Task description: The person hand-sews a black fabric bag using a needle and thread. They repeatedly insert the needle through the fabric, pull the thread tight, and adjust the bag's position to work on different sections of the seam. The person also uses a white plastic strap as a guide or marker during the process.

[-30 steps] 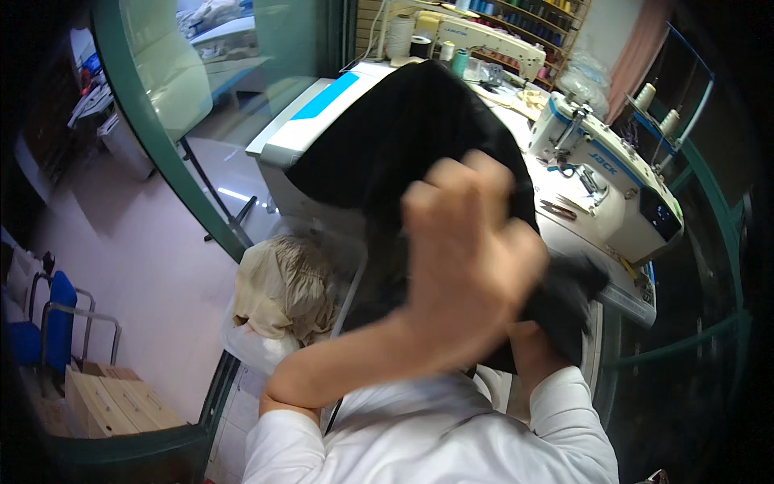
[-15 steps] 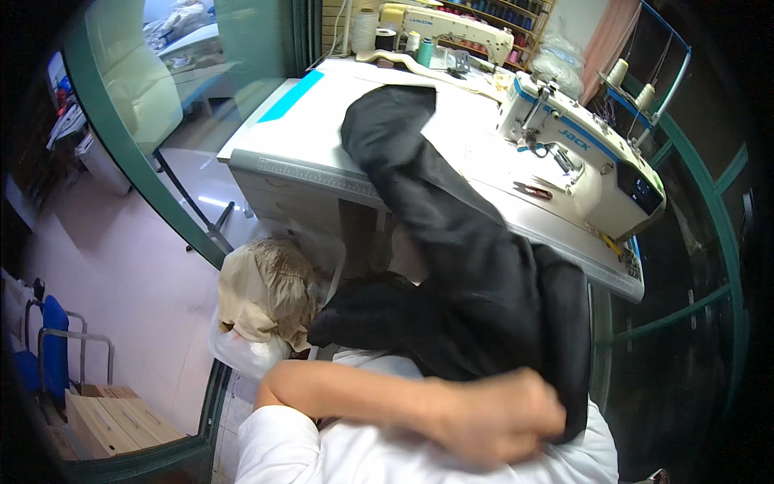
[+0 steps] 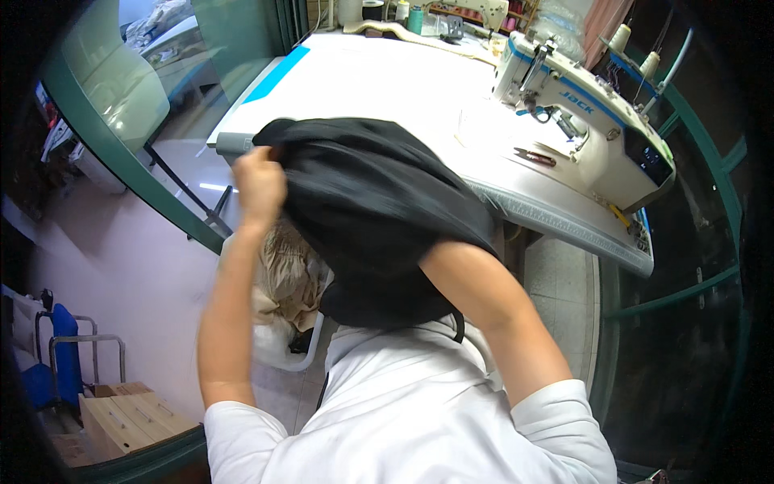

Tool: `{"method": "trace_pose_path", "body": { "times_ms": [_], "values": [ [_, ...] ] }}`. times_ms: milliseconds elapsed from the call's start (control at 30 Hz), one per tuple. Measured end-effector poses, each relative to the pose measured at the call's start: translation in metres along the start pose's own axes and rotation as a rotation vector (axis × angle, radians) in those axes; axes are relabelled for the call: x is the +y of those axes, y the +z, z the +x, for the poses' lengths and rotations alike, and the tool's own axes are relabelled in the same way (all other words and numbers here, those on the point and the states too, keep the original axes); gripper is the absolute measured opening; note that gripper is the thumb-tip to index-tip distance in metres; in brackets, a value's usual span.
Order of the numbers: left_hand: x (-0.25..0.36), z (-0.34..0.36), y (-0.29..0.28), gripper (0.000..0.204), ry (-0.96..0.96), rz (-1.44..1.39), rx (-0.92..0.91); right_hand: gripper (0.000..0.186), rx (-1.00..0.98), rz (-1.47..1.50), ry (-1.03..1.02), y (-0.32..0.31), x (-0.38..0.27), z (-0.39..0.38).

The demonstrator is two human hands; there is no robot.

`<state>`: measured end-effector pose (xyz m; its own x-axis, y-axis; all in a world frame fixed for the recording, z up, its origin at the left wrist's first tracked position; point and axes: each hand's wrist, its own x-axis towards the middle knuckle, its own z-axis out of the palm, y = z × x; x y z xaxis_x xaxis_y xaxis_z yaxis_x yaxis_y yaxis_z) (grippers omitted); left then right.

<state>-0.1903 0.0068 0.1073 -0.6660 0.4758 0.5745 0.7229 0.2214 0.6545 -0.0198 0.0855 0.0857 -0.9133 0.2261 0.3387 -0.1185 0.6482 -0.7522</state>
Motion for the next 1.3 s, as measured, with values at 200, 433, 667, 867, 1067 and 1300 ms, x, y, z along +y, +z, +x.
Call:
{"method": "trace_pose_path", "body": {
  "times_ms": [200, 433, 667, 867, 1067, 1300],
  "values": [
    [-0.31, 0.005, -0.171, 0.046, -0.669, 0.799, 0.168, 0.012, -0.031, 0.126, 0.217, -0.107, -0.043, -0.154],
    [-0.306, 0.04, -0.269, 0.015, -1.252, -0.759, 0.39, 0.011, 1.183, 0.739, 0.751, -0.287, 0.017, -0.34],
    [-0.189, 0.113, -0.216, 0.014, -1.07, -0.795, 0.077, 0.03, 1.081, 0.809, 0.379, -0.332, -0.021, -0.362],
    [0.009, 0.057, -0.145, 0.026, -0.759, -1.109, -0.515, 0.034, 1.46, 0.388, 0.313, -0.361, -0.085, -0.361],
    [0.218, 0.046, -0.017, 0.031, 0.199, -1.222, -0.958, 0.03, 1.393, -0.497, -0.013, -0.381, -0.196, -0.378],
    [0.254, -0.119, 0.13, 0.05, -0.492, -1.095, -1.525, 0.026, 0.705, 0.174, 0.351, -0.249, -0.143, -0.266]
  ]
}}
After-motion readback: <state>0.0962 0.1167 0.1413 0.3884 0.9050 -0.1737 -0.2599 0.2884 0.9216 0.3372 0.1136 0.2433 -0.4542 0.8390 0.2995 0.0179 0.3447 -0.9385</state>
